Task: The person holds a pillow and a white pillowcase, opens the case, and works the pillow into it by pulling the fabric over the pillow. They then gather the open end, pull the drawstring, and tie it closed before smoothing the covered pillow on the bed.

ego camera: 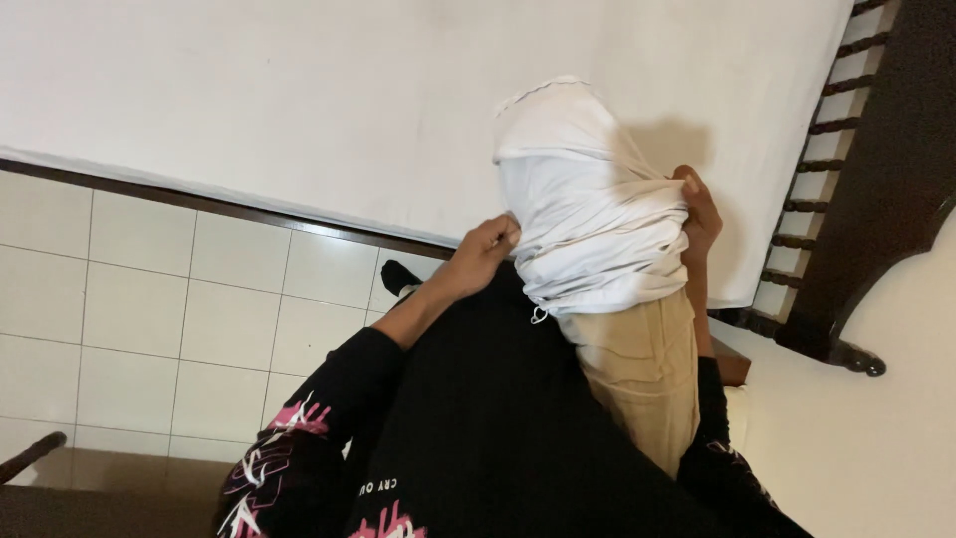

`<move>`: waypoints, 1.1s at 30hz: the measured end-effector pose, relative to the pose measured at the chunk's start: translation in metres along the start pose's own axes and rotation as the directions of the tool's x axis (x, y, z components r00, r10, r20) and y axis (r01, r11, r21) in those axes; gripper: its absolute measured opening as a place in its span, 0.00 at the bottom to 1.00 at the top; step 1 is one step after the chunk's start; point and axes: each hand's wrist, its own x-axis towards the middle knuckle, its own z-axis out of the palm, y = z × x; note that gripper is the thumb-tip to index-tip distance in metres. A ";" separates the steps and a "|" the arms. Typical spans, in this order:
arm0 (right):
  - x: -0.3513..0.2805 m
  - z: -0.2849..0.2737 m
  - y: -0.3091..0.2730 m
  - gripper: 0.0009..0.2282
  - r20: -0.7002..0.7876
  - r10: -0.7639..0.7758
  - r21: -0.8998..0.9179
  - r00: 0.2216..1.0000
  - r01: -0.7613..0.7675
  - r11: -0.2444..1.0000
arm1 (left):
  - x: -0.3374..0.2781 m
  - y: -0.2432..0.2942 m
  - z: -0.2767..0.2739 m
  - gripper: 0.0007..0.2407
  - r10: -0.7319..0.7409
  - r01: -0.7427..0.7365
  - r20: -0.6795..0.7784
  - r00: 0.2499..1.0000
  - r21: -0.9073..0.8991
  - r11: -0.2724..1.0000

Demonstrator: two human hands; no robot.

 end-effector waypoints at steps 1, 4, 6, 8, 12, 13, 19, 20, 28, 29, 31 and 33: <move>0.002 0.003 -0.001 0.09 0.003 0.006 -0.010 1.000 -0.006 1.000 | -0.005 0.004 0.000 0.06 0.011 -0.004 0.106 0.994 -0.072 0.997; 0.007 0.016 -0.006 0.09 0.012 0.023 -0.037 1.000 -0.022 0.999 | -0.015 0.035 -0.002 0.07 -0.010 0.043 0.305 0.952 -0.100 0.994; 0.007 0.026 -0.011 0.09 0.012 0.035 -0.059 0.999 -0.035 0.998 | -0.021 0.049 -0.001 0.07 -0.053 0.082 0.398 0.916 -0.058 0.995; 0.011 0.035 -0.019 0.08 0.013 0.047 -0.085 0.999 -0.046 0.995 | -0.021 0.051 0.001 0.05 0.008 0.072 0.488 0.873 -0.144 0.987; 0.022 0.055 -0.031 0.08 0.021 0.069 -0.129 0.997 -0.066 0.989 | -0.020 0.053 0.014 0.06 0.014 0.082 0.685 0.728 -0.107 0.991; 0.022 0.060 -0.033 0.08 0.024 0.082 -0.140 0.996 -0.078 0.987 | -0.019 0.062 0.017 0.06 0.048 0.167 0.759 0.649 -0.204 0.965; 0.024 0.086 -0.032 0.07 0.032 0.128 -0.212 0.991 -0.119 0.970 | -0.008 0.045 0.016 0.15 -0.170 0.324 0.809 0.562 -0.027 0.946; 0.027 0.090 -0.030 0.07 0.030 0.132 -0.223 0.991 -0.122 0.967 | -0.006 0.041 0.014 0.16 -0.151 0.266 0.766 0.624 -0.027 0.964; 0.023 0.118 -0.049 0.10 0.180 0.253 -0.659 0.951 -0.074 0.748 | 0.003 0.098 -0.033 0.12 -0.144 0.143 -0.006 0.990 0.178 0.974; 0.023 0.126 -0.054 0.10 0.245 0.304 -0.687 0.921 -0.056 0.724 | 0.006 0.123 -0.036 0.12 0.049 -0.007 -0.243 0.969 0.168 0.986; 0.025 0.133 -0.051 0.09 0.270 0.313 -0.642 0.910 -0.072 0.763 | 0.008 0.166 -0.032 0.15 0.247 -0.203 -0.150 0.957 0.258 0.945; 0.027 0.137 -0.050 0.08 0.297 0.316 -0.595 0.901 -0.084 0.799 | 0.011 0.190 -0.026 0.18 0.433 -0.401 -0.036 0.901 0.318 0.859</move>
